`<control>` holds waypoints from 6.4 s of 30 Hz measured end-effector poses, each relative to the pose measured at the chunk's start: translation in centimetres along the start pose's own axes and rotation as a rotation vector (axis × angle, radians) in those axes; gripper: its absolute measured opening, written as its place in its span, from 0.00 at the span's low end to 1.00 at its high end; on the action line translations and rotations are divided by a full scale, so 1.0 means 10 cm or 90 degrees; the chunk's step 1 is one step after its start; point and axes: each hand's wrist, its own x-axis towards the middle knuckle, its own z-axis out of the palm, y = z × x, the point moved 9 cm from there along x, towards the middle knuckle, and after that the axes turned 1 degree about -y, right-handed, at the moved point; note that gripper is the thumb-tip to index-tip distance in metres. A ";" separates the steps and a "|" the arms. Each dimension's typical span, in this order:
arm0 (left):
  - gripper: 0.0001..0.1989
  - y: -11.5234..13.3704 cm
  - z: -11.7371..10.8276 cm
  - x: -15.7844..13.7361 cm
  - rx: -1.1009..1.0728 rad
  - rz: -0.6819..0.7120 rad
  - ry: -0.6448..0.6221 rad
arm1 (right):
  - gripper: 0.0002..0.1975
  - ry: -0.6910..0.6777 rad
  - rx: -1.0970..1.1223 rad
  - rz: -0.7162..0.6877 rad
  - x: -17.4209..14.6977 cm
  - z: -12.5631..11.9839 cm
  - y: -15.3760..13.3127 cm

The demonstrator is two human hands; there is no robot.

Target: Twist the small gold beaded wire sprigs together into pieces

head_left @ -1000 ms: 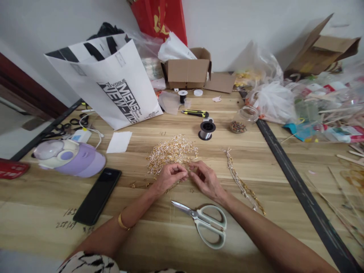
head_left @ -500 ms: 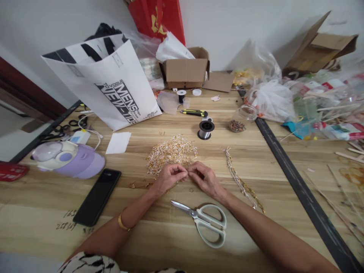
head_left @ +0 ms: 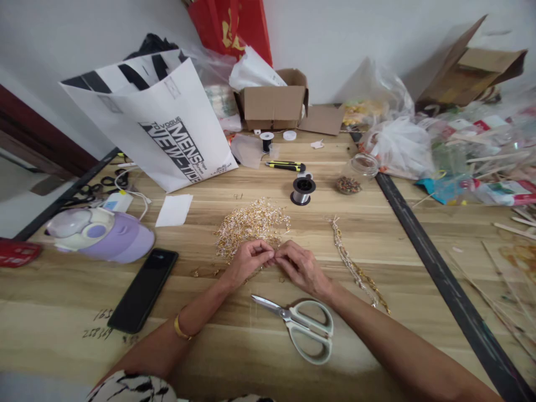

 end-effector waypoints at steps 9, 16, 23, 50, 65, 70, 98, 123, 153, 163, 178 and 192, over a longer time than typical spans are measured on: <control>0.09 -0.02 -0.04 0.00 0.008 -0.002 0.015 | 0.06 -0.035 -0.069 -0.002 -0.04 0.07 0.01; 0.10 -0.05 -0.07 0.00 0.008 -0.010 0.027 | 0.06 -0.040 -0.069 0.008 -0.04 0.07 0.03; 0.11 -0.02 -0.08 -0.01 0.013 -0.001 0.041 | 0.05 -0.001 0.008 0.021 -0.02 0.00 0.05; 0.03 0.28 -0.01 -0.09 0.167 0.190 0.076 | 0.07 -0.010 0.300 0.262 -0.06 0.12 0.43; 0.06 0.54 0.12 -0.23 0.399 0.405 0.103 | 0.06 -0.012 0.269 0.248 -0.04 0.10 0.42; 0.07 0.51 0.15 -0.24 0.457 0.421 0.107 | 0.05 -0.014 0.268 0.238 -0.04 0.09 0.39; 0.06 0.53 0.10 -0.24 0.396 0.402 0.149 | 0.13 -0.021 0.340 0.264 -0.07 0.16 0.46; 0.05 0.56 0.12 -0.27 0.396 0.464 0.144 | 0.11 -0.009 0.333 0.262 -0.05 0.11 0.43; 0.03 0.37 -0.02 -0.14 0.225 0.304 0.125 | 0.11 -0.014 0.348 0.270 -0.07 0.15 0.46; 0.03 0.37 -0.02 -0.15 0.214 0.295 0.127 | 0.13 -0.019 0.320 0.263 -0.07 0.11 0.44; 0.04 0.22 -0.07 -0.06 0.129 0.167 0.119 | 0.13 -0.004 0.311 0.254 -0.06 0.09 0.43; 0.06 0.11 -0.08 -0.02 0.066 0.071 0.095 | 0.12 0.035 0.259 0.233 -0.05 0.02 0.39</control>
